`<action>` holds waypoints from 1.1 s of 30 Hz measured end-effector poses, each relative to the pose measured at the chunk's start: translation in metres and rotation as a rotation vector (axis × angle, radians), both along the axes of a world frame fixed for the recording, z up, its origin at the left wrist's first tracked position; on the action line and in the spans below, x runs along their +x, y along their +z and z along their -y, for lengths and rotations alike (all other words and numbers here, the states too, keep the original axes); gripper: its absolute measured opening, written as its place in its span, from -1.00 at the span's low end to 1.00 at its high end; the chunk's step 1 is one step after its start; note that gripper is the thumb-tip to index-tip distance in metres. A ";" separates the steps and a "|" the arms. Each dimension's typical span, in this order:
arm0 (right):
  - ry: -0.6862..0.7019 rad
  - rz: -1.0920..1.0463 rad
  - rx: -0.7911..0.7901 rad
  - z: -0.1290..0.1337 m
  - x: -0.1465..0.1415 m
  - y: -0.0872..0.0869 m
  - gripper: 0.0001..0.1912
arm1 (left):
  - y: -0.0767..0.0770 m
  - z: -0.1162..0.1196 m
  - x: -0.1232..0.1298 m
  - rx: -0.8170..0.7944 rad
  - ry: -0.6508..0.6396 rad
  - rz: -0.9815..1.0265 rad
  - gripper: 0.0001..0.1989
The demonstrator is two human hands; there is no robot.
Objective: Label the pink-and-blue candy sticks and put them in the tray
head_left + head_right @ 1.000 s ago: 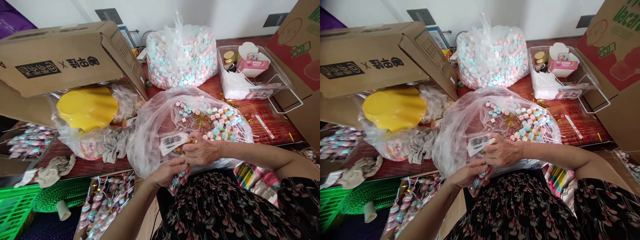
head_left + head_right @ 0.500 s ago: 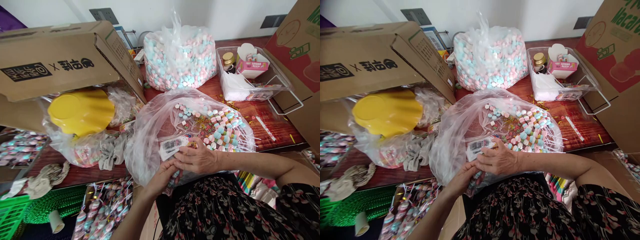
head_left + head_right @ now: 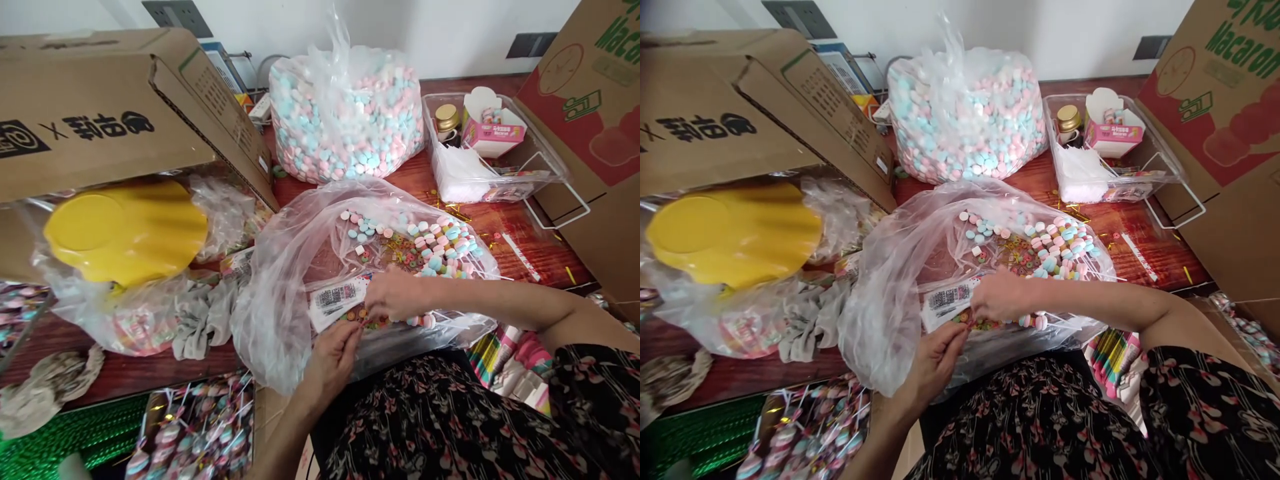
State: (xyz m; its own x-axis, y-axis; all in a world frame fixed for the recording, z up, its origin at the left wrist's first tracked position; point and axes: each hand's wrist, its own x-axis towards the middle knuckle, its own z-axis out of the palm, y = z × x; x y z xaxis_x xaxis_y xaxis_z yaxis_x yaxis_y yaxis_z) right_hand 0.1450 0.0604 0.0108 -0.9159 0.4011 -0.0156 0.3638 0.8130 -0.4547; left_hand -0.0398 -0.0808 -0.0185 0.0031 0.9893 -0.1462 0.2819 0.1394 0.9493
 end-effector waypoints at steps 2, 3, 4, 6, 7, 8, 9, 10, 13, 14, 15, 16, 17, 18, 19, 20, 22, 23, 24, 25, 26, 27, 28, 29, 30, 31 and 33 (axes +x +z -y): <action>-0.078 -0.031 -0.037 -0.037 0.011 0.006 -0.86 | -0.003 0.001 -0.003 -0.141 0.166 0.152 -0.79; -0.154 -0.010 0.012 -0.057 0.017 0.008 -0.82 | -0.004 0.001 -0.005 -0.224 0.255 0.237 -0.74; -0.243 0.033 0.113 -0.075 0.023 0.009 -0.78 | -0.005 0.000 -0.006 -0.297 0.337 0.328 -0.70; -0.291 0.182 0.331 -0.103 0.033 0.007 -0.76 | -0.005 -0.003 -0.005 -0.381 0.446 0.508 -0.64; -0.247 0.244 0.414 -0.113 0.036 0.004 -0.76 | -0.005 -0.005 -0.004 -0.390 0.466 0.585 -0.64; -0.177 0.298 0.472 -0.120 0.037 0.001 -0.77 | -0.005 -0.007 -0.003 -0.384 0.469 0.646 -0.64; -0.099 0.335 0.508 -0.125 0.038 -0.002 -0.78 | -0.005 -0.008 -0.001 -0.377 0.459 0.689 -0.65; -0.034 0.360 0.530 -0.128 0.037 -0.006 -0.78 | -0.006 -0.010 0.001 -0.374 0.449 0.715 -0.66; 0.054 0.396 0.573 -0.132 0.033 -0.014 -0.80 | -0.007 -0.012 0.007 -0.372 0.447 0.740 -0.65; 0.072 0.398 0.582 -0.133 0.031 -0.016 -0.80 | -0.008 -0.012 0.008 -0.374 0.452 0.744 -0.65; 0.091 0.397 0.587 -0.133 0.030 -0.017 -0.81 | -0.007 -0.012 0.009 -0.378 0.453 0.748 -0.64; 0.107 0.394 0.587 -0.134 0.029 -0.018 -0.81 | -0.007 -0.012 0.010 -0.380 0.455 0.754 -0.63; 0.117 0.390 0.585 -0.136 0.029 -0.018 -0.81 | -0.006 -0.012 0.011 -0.380 0.457 0.760 -0.63; 0.119 0.383 0.581 -0.137 0.029 -0.018 -0.81 | -0.005 -0.012 0.012 -0.377 0.459 0.769 -0.62; 0.115 0.370 0.574 -0.137 0.030 -0.017 -0.81 | -0.003 -0.012 0.013 -0.374 0.460 0.779 -0.61; 0.108 0.350 0.563 -0.138 0.031 -0.016 -0.81 | -0.002 -0.012 0.013 -0.372 0.461 0.786 -0.61; 0.090 0.286 0.522 -0.136 0.034 -0.012 -0.79 | 0.001 -0.013 0.015 -0.373 0.473 0.784 -0.60; 0.074 0.242 0.485 -0.132 0.035 -0.009 -0.77 | 0.002 -0.014 0.016 -0.377 0.484 0.772 -0.60; 0.050 0.185 0.436 -0.126 0.036 -0.006 -0.74 | 0.002 -0.015 0.018 -0.380 0.498 0.754 -0.60; 0.019 0.110 0.375 -0.117 0.036 -0.002 -0.72 | 0.003 -0.015 0.019 -0.381 0.511 0.730 -0.60; -0.016 0.018 0.302 -0.106 0.036 0.002 -0.69 | 0.003 -0.017 0.022 -0.379 0.520 0.703 -0.60; -0.052 -0.092 0.221 -0.091 0.034 0.006 -0.68 | 0.002 -0.018 0.024 -0.376 0.525 0.677 -0.60; -0.080 -0.214 0.132 -0.073 0.032 0.010 -0.68 | 0.002 -0.020 0.027 -0.372 0.524 0.653 -0.60; -0.100 -0.324 0.043 -0.054 0.028 0.012 -0.71 | 0.001 -0.022 0.030 -0.365 0.520 0.630 -0.60; -0.110 -0.418 -0.040 -0.035 0.024 0.014 -0.74 | 0.000 -0.025 0.033 -0.353 0.515 0.611 -0.61; -0.099 -0.459 -0.116 -0.016 0.019 0.014 -0.73 | 0.000 -0.027 0.037 -0.336 0.505 0.596 -0.62; -0.091 -0.510 -0.166 0.014 0.009 0.009 -0.70 | -0.001 -0.031 0.042 -0.289 0.483 0.573 -0.65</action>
